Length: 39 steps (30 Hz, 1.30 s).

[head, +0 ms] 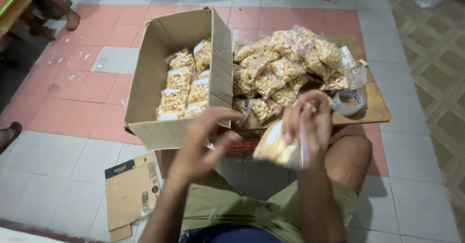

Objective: Sealing small plastic bags of snacks and packing them into a cardboard box.

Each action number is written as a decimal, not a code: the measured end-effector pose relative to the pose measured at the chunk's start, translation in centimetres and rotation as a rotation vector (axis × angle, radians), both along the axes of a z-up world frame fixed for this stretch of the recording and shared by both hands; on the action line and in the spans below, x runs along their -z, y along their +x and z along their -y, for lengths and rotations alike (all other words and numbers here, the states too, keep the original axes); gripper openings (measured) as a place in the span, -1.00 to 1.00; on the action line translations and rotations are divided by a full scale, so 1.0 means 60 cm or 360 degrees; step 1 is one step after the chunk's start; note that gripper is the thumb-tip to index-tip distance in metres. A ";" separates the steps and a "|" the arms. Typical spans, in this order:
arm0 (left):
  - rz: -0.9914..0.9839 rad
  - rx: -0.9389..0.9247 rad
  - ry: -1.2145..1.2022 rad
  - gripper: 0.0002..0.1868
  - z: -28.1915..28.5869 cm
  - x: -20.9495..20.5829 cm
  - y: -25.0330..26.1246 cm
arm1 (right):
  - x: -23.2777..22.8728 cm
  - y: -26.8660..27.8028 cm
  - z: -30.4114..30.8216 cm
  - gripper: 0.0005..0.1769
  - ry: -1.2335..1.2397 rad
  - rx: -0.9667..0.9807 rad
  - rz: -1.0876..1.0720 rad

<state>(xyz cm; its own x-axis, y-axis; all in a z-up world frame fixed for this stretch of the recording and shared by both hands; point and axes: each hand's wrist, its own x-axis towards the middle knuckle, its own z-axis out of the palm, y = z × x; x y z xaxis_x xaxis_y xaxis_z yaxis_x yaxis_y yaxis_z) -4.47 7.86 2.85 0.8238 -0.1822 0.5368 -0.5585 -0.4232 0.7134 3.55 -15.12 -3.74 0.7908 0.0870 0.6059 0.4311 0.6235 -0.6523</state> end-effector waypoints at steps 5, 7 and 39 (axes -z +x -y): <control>-0.0345 0.0646 -0.0130 -0.16 0.076 -0.020 -0.004 | -0.069 -0.076 -0.034 -0.81 -0.0058 0.0078 0.0286; -0.0444 0.0714 -0.0182 -0.13 0.084 -0.007 0.009 | -0.065 -0.057 -0.031 -0.78 -0.0120 0.0150 0.0425; 0.0129 -0.0409 -0.1060 -0.73 0.132 0.078 0.074 | 0.023 -0.003 -0.060 -0.40 -0.0403 0.1021 0.0191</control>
<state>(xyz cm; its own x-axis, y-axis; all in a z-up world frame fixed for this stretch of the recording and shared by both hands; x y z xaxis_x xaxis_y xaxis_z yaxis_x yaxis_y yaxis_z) -0.04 -0.08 -1.86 0.7494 0.3999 0.5277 -0.5618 -0.0376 0.8264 3.35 -11.54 -5.10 0.6622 -0.2247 0.7149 0.7413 0.0566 -0.6688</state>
